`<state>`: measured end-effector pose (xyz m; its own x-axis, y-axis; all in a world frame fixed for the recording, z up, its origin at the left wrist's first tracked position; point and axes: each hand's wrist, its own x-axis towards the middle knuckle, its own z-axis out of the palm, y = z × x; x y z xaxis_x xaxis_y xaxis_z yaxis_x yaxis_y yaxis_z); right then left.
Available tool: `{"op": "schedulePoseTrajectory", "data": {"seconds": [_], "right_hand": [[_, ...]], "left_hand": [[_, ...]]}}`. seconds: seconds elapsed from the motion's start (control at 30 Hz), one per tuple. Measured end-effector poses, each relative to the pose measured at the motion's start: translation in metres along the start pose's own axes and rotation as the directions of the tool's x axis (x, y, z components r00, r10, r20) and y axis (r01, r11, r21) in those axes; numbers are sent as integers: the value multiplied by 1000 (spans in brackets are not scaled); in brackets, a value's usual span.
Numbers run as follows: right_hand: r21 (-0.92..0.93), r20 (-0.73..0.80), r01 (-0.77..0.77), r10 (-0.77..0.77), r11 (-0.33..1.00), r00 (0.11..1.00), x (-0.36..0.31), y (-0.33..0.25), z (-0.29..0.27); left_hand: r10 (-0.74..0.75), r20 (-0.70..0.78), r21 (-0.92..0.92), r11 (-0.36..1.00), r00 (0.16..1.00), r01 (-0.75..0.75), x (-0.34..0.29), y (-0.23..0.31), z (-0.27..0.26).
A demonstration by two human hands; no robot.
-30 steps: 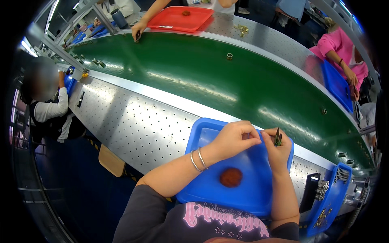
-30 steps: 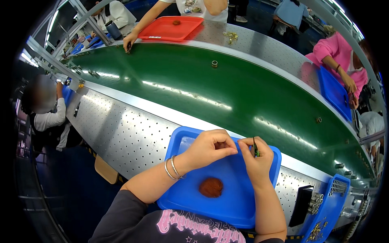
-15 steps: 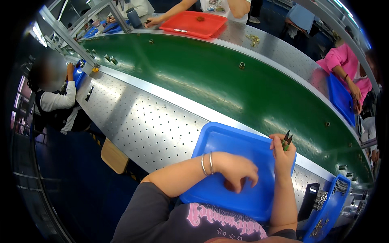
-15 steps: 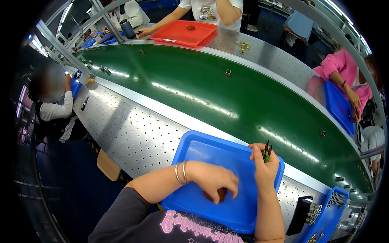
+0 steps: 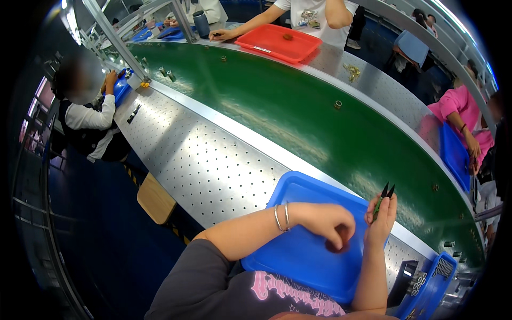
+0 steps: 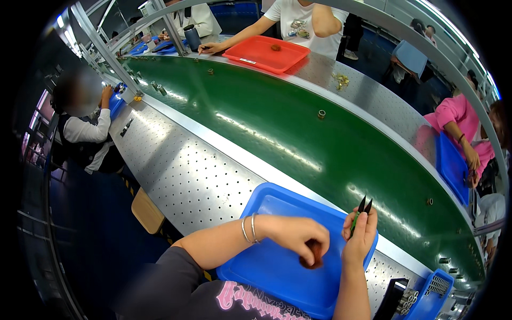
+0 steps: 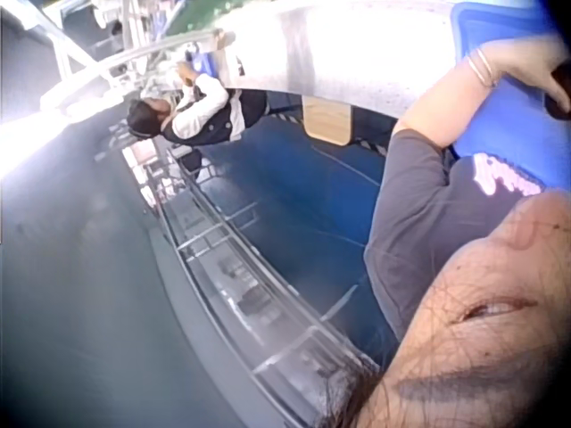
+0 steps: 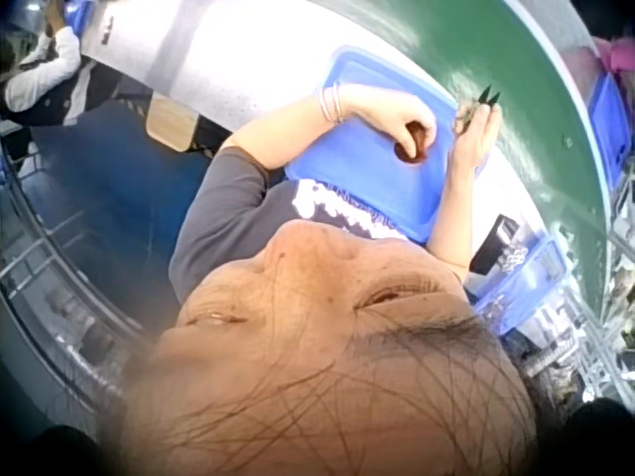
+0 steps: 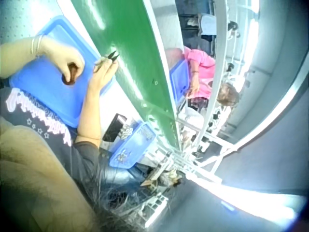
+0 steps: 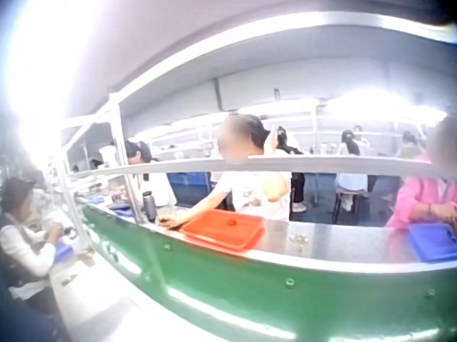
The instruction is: The person uses green-handled pliers to manipulate a small brown object on a blue tray, then picks up a small metal cylinder and uses the pliers to adjust it. The person works at a curved assembly line with other workers visible in the background.
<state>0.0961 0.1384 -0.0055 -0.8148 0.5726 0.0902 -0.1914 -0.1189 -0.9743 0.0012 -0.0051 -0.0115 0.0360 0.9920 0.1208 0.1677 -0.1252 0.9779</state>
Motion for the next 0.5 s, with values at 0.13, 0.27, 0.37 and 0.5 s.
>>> {"op": "schedulePoseTrajectory", "data": {"seconds": [0.13, 0.27, 0.37, 0.5], "right_hand": [[-13, -10, 123, -123, 992, 992, -4, 5, -8], [-231, 108, 39, -15, 972, 994, -8, 0, -9], [-397, 218, 53, 38, 916, 975, -4, 3, 1], [-439, 225, -47, 161, 897, 961, -3, -2, 3]], "left_hand": [[-123, -302, -393, 920, 945, -6, -2, -1, -8], [-122, -685, -256, 963, 718, -80, 8, -12, -9], [-110, -792, -251, 956, 601, -155, 4, -10, -16], [-179, -803, -336, 924, 568, -184, 3, 1, -14]]}}
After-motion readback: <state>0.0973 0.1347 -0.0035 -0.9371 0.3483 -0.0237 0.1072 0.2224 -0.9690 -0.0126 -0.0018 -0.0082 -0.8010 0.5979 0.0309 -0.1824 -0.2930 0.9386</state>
